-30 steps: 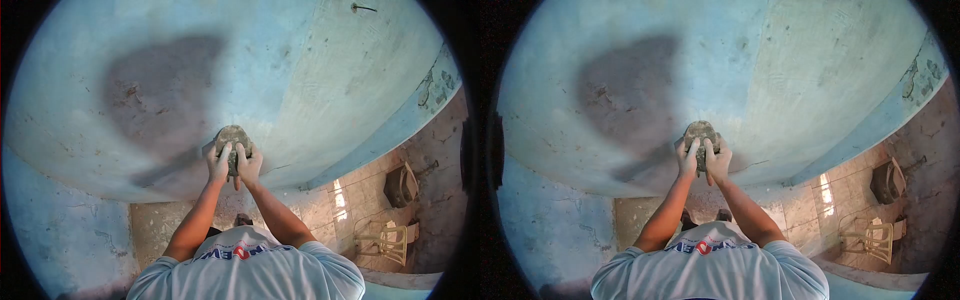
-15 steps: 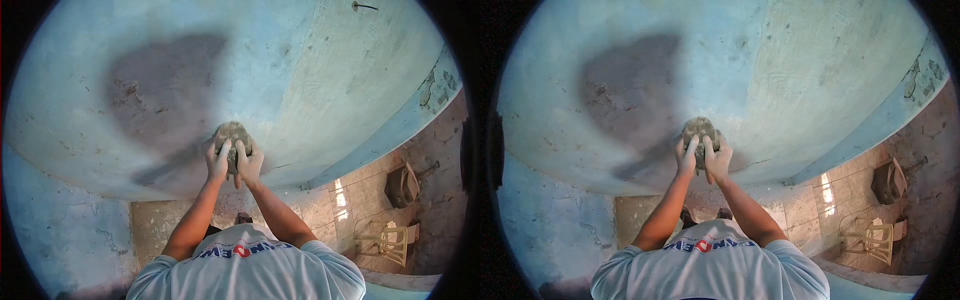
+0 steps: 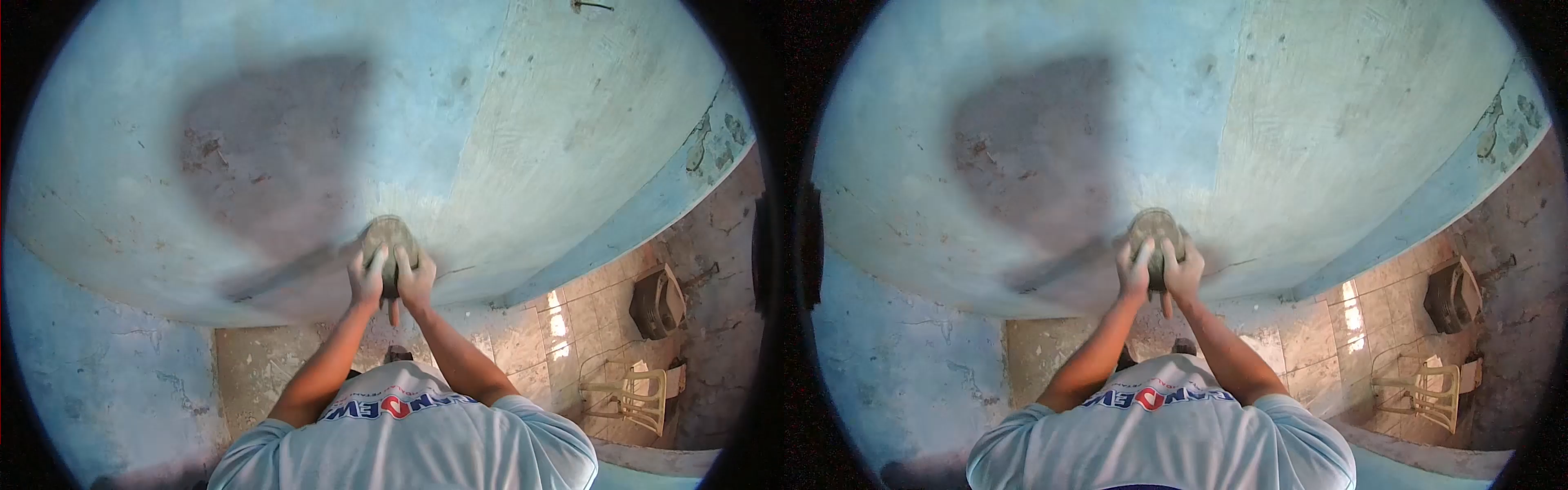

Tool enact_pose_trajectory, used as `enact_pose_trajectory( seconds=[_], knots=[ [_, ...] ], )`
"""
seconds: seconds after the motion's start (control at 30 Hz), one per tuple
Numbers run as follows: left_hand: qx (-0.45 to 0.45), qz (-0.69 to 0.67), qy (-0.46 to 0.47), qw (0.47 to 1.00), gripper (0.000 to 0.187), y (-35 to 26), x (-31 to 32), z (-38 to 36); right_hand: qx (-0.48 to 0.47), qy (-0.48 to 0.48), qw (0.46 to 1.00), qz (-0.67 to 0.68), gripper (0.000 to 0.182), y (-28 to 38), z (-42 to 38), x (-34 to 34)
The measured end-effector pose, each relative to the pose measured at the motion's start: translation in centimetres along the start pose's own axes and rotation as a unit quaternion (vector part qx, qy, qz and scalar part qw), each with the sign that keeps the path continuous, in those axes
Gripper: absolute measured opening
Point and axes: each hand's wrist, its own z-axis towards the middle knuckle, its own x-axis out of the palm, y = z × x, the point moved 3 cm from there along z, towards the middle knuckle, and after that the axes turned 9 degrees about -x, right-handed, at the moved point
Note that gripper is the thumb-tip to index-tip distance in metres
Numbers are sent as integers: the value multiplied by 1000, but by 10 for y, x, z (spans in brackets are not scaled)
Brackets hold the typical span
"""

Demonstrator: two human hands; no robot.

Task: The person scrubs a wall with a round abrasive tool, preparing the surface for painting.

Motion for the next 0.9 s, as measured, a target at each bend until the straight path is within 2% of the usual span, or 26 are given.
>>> enact_pose_trajectory(
  seconds=[0.07,0.13,0.17,0.27,0.37,0.47,0.53,0.57,0.67,0.7,0.8,0.9],
  knots=[
    [11,43,-40,998,28,38,-5,-12,11,9,1000,14,26,-12,-21,-11],
    [36,18,-56,998,27,34,0,-3,53,5,998,45,26,-11,-27,-14],
    [42,5,-63,997,26,36,2,-3,12,27,1000,-8,25,-15,-14,-13],
    [2,-62,-31,998,27,-45,21,11,13,30,998,52,26,33,39,7],
    [-20,-76,0,997,28,-50,19,7,4,18,999,35,25,50,37,4],
    [5,-32,-14,999,29,15,8,-7,19,20,1000,13,28,-1,-6,-15],
    [-55,-35,-47,997,29,34,9,-23,37,17,999,26,28,-13,-22,-20],
    [-38,-31,-56,997,28,36,9,-20,48,15,998,30,28,-20,-26,-22],
    [-66,-67,-38,995,27,-8,15,-5,67,50,996,33,29,12,11,-5],
    [-33,-88,-6,996,27,-10,13,-2,85,59,995,-3,29,12,10,-5],
    [-15,-102,-28,994,26,-6,14,-7,21,37,999,1,28,9,6,-7],
    [-10,-34,-44,998,26,19,4,-14,56,46,997,16,27,-4,-14,-16]
  ],
)
